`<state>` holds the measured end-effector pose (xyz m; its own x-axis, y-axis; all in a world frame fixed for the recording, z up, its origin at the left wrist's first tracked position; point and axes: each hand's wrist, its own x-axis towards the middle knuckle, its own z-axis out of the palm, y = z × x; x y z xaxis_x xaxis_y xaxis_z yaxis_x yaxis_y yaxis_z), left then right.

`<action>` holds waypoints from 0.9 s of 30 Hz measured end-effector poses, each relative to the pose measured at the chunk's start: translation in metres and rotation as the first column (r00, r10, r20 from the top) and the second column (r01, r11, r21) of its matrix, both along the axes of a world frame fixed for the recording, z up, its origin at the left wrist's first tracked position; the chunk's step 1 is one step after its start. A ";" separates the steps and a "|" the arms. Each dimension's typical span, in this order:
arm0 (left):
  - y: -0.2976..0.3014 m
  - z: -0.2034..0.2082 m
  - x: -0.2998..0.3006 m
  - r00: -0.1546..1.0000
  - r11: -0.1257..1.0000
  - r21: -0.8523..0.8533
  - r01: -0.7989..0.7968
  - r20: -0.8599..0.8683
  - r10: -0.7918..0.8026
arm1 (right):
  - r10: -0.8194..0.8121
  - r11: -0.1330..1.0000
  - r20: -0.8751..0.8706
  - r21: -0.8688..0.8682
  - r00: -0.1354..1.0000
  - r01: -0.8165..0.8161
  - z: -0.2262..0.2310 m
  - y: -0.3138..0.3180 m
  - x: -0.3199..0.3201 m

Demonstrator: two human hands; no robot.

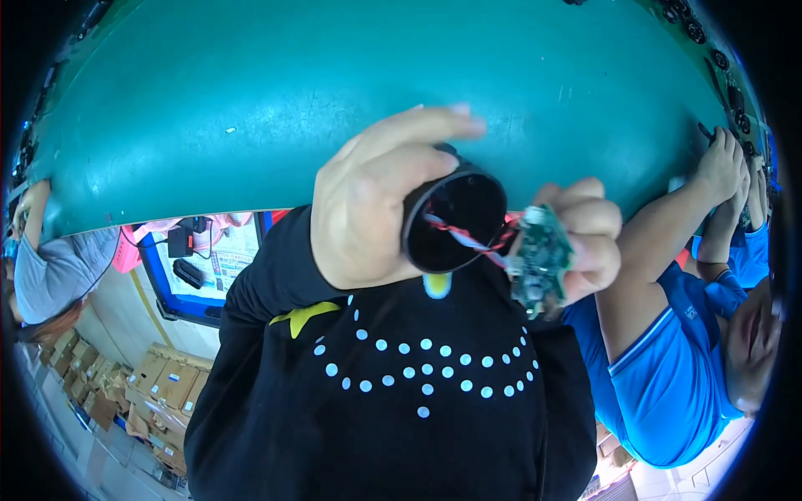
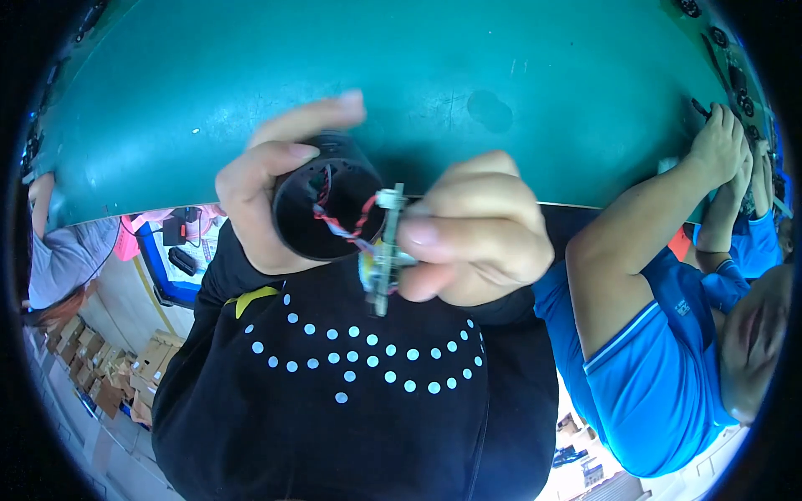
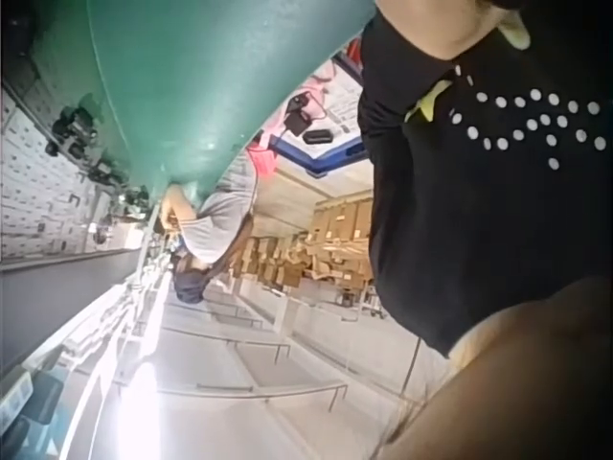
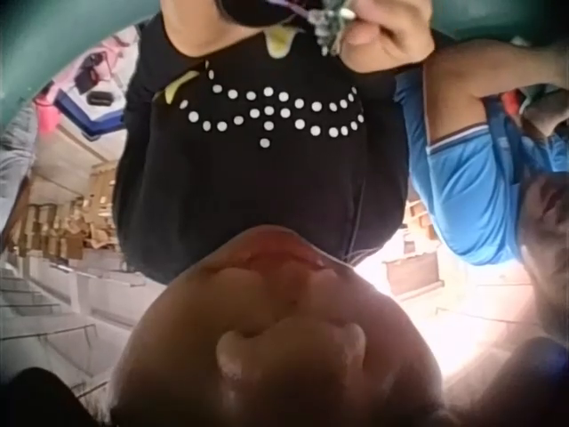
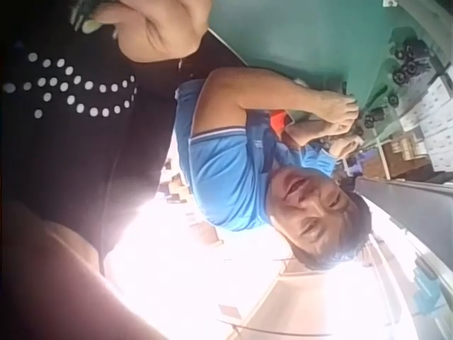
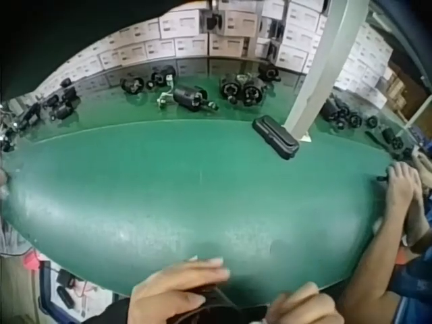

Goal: The recorder is assembling internal components, including circuit boards and wiring, into black cylindrical housings on an assembly line.

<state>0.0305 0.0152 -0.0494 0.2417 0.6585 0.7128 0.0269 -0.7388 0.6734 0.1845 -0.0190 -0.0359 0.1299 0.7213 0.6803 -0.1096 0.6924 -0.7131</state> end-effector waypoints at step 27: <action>-0.016 -0.017 0.011 0.978 0.978 -0.016 -0.206 -0.030 0.205 | -0.085 0.973 0.598 -0.122 0.797 0.195 0.011 -0.013 -0.004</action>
<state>0.0411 -0.0004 -0.0667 0.1191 0.7095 0.6946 0.1956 -0.7026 0.6842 0.1809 -0.0319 -0.0248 -0.1448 0.8365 0.5285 0.4559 0.5305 -0.7147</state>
